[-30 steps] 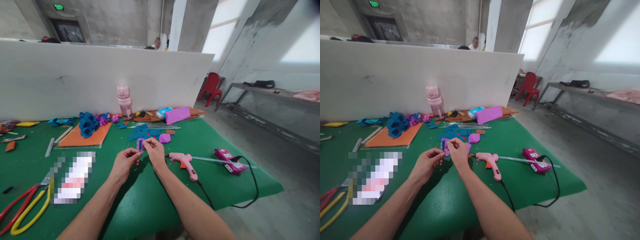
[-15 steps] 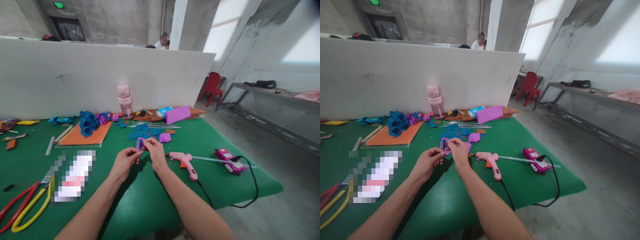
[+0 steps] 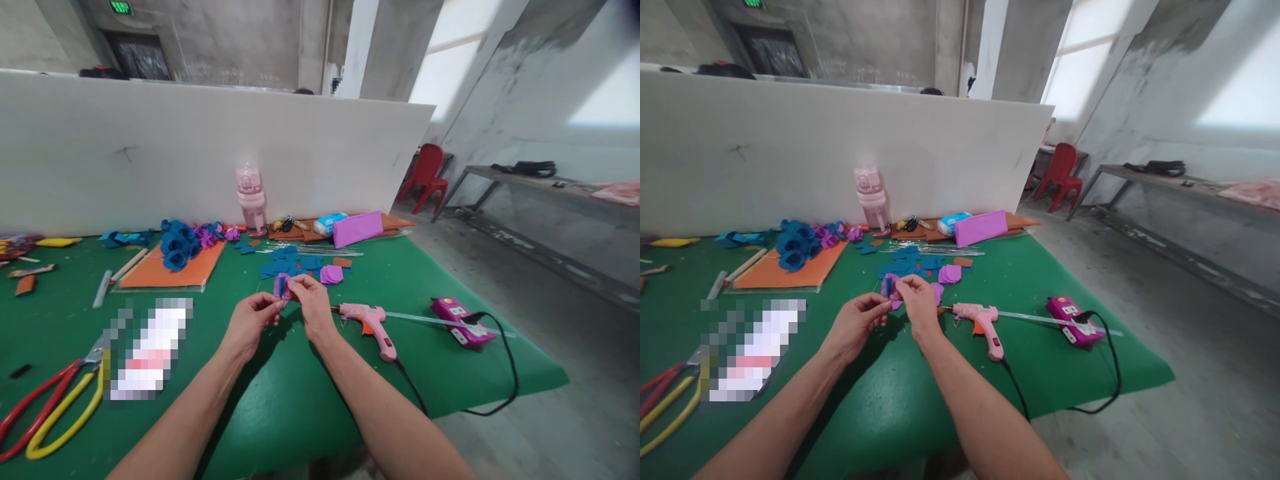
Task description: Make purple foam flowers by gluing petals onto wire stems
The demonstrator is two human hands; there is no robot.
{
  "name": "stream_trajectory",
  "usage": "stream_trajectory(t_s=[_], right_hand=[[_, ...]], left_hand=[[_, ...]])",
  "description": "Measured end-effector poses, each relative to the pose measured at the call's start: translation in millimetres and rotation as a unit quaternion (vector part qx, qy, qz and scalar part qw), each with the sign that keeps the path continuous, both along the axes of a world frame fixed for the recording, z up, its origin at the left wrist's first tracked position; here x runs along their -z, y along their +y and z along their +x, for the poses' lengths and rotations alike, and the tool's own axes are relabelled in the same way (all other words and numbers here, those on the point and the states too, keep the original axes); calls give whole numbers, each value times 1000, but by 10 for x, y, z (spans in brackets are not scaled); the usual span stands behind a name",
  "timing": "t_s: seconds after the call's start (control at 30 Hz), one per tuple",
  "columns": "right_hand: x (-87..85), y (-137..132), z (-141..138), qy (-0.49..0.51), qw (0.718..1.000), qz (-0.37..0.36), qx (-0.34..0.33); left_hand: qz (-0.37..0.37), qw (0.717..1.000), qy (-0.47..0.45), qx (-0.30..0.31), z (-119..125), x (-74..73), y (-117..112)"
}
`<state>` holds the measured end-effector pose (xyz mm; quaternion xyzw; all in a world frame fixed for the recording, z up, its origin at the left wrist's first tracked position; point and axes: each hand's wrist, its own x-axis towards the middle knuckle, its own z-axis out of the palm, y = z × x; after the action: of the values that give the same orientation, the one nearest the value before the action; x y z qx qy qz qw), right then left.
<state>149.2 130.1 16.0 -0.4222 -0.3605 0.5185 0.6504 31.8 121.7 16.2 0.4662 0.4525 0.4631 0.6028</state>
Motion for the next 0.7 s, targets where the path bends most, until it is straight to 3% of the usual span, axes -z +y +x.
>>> stream_trajectory(t_s=[0.43, 0.7], right_hand=[[9, 9, 1, 12, 1000, -1, 0], [12, 11, -1, 15, 999, -30, -42]], left_hand=[[1, 1000, 5, 3, -3, 16, 4], [-4, 1000, -1, -1, -9, 4, 7]])
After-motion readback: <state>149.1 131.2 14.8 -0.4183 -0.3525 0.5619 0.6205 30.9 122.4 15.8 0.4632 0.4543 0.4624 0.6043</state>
